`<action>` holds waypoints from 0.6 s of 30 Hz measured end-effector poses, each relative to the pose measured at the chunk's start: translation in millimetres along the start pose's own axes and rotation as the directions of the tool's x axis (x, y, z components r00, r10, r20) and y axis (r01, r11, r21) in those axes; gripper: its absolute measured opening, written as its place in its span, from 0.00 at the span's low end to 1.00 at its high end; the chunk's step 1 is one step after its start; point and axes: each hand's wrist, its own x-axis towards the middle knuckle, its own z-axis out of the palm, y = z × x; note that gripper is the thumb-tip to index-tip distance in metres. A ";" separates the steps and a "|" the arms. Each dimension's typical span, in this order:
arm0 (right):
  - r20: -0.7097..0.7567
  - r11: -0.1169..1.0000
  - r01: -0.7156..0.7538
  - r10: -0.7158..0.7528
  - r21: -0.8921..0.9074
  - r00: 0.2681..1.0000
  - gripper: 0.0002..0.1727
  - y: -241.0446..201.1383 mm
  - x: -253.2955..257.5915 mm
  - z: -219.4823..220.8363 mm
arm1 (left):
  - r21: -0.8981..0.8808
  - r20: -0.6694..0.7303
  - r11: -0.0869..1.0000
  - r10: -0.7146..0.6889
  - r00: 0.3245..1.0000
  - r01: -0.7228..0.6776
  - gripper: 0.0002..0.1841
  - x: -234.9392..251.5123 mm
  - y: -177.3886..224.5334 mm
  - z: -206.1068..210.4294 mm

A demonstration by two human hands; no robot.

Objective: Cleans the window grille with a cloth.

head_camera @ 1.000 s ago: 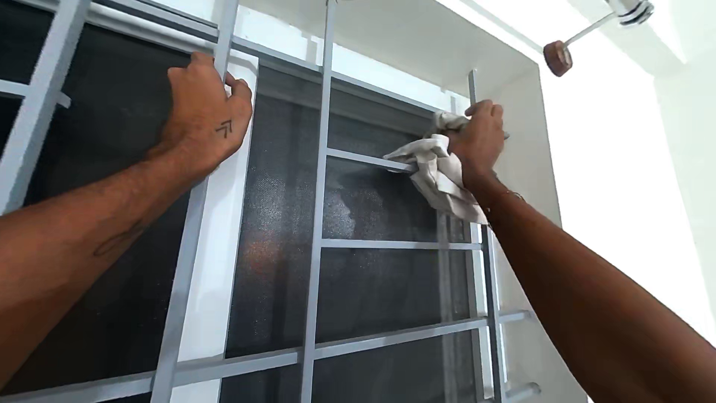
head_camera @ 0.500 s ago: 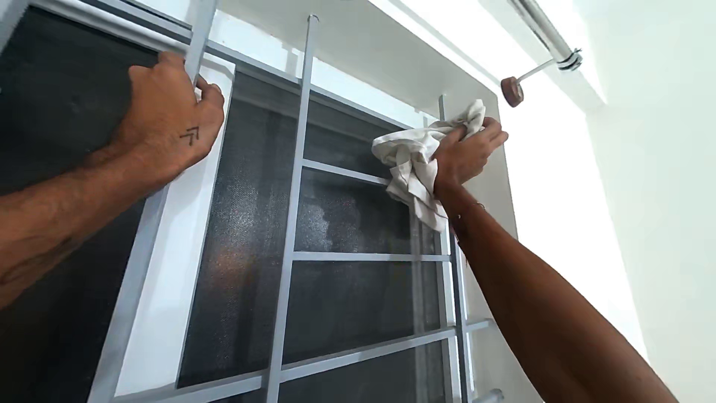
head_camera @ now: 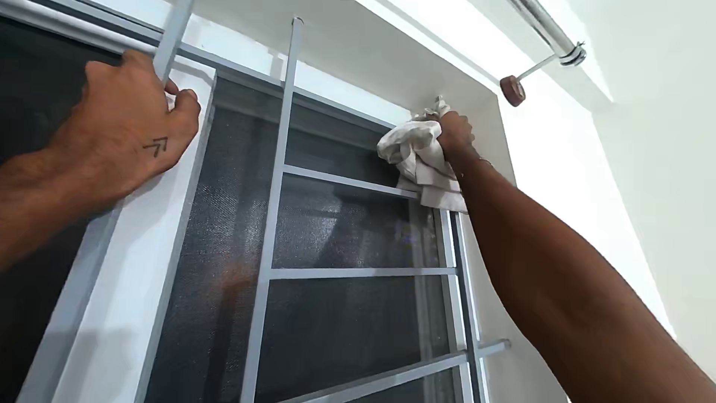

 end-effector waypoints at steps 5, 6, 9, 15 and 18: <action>-0.018 0.999 0.049 -0.048 0.007 0.999 0.35 -10.1 27.2 8.1 | 0.050 -0.034 0.998 0.042 0.999 -0.040 0.35 11.8 -10.2 9.4; -0.054 0.999 0.041 -0.041 0.008 0.998 0.36 -14.8 28.9 9.5 | 0.059 -0.039 0.998 0.039 0.998 -0.037 0.35 14.6 -9.8 9.7; -0.121 0.997 0.072 -0.070 0.012 0.990 0.37 -17.7 29.6 17.8 | 0.080 -0.030 0.996 0.037 0.999 -0.034 0.35 22.5 -16.3 12.0; -0.087 0.991 0.136 -0.136 0.000 0.987 0.34 -4.1 26.1 13.1 | 0.083 -0.066 0.993 0.092 0.994 -0.087 0.36 62.0 -71.1 47.2; -0.076 0.986 0.163 -0.164 -0.025 0.984 0.35 4.0 12.5 8.1 | 0.015 -0.050 0.994 0.113 0.992 -0.112 0.31 62.7 -74.7 54.6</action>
